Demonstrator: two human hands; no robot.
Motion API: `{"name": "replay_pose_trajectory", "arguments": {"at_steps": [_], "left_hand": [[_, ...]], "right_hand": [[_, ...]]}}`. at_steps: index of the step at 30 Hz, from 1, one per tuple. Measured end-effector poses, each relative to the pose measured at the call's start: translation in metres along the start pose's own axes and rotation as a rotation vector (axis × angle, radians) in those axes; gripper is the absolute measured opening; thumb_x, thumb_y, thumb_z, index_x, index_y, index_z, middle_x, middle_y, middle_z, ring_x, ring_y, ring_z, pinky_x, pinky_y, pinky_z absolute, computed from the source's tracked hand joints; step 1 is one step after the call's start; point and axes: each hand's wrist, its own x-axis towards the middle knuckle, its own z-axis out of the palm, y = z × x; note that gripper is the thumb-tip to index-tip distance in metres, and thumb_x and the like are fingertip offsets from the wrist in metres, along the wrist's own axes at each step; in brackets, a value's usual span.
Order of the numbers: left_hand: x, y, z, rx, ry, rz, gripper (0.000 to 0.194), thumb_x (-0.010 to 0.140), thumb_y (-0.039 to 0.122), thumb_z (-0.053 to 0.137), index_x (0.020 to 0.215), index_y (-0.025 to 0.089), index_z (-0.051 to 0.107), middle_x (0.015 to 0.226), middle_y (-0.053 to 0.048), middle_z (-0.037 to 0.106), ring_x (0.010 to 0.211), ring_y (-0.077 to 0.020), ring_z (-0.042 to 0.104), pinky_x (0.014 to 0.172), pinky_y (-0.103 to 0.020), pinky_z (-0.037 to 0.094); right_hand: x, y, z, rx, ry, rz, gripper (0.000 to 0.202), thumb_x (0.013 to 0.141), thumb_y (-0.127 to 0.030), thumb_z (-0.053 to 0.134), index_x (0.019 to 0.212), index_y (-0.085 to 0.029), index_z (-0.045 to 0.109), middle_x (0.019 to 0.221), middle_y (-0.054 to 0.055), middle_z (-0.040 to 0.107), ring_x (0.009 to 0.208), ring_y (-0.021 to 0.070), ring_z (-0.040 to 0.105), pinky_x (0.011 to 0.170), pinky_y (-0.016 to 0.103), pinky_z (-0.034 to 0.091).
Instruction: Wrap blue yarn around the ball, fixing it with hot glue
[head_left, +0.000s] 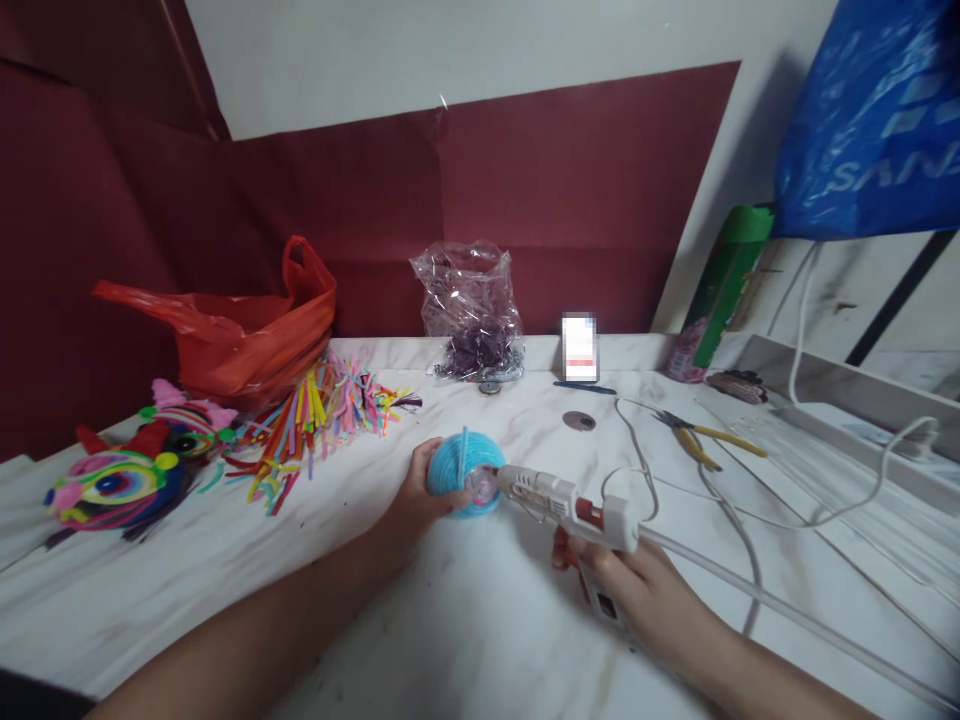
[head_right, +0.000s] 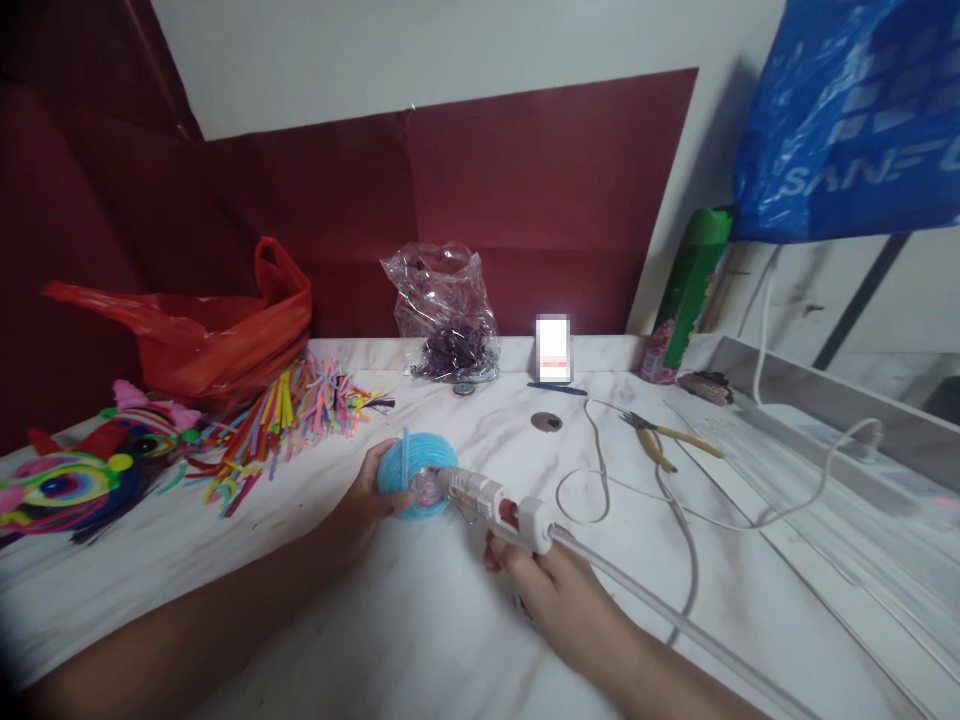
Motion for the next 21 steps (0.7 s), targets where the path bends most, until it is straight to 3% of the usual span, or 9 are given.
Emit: {"name": "replay_pose_trajectory", "arguments": {"at_steps": [4,11,17,21], "left_hand": [[-0.001,0.000,0.000,-0.011,-0.005,0.001,0.084,0.048,0.030,0.081,0.122,0.025,0.040,0.129,-0.011,0.053,0.113,-0.0337,0.054,0.080,-0.038,0.050],[0.000,0.001,0.002,0.030,0.033,-0.002,0.085,0.048,0.028,0.081,0.122,0.026,0.041,0.130,-0.010,0.052,0.111,-0.0330,0.055,0.081,-0.039,0.050],[0.001,-0.003,0.000,0.028,0.007,0.015,0.085,0.048,0.028,0.082,0.122,0.026,0.040,0.129,-0.010,0.052,0.114,-0.0327,0.053,0.081,-0.037,0.050],[-0.001,-0.001,0.002,0.044,0.012,0.015,0.084,0.047,0.027,0.082,0.120,0.026,0.040,0.127,-0.011,0.052,0.111,-0.0324,0.054,0.079,-0.036,0.050]], "right_hand": [[-0.001,0.000,0.001,-0.010,0.019,-0.003,0.040,0.083,-0.049,0.035,0.078,-0.019,0.062,0.078,0.004,0.061,0.066,0.0184,0.054,0.061,0.031,0.044],[-0.004,-0.004,0.004,-0.102,0.056,-0.132,0.035,0.084,-0.044,0.039,0.075,-0.020,0.063,0.073,0.003,0.063,0.062,0.0173,0.054,0.058,0.029,0.045],[-0.007,-0.009,0.006,-0.142,0.034,-0.096,0.037,0.083,-0.047,0.039,0.078,-0.021,0.065,0.073,0.003,0.062,0.064,0.0189,0.055,0.060,0.030,0.046],[-0.009,-0.012,0.007,-0.161,0.116,-0.045,0.037,0.081,-0.049,0.039,0.074,-0.023,0.064,0.076,0.004,0.064,0.067,0.0201,0.056,0.063,0.031,0.046]]}}
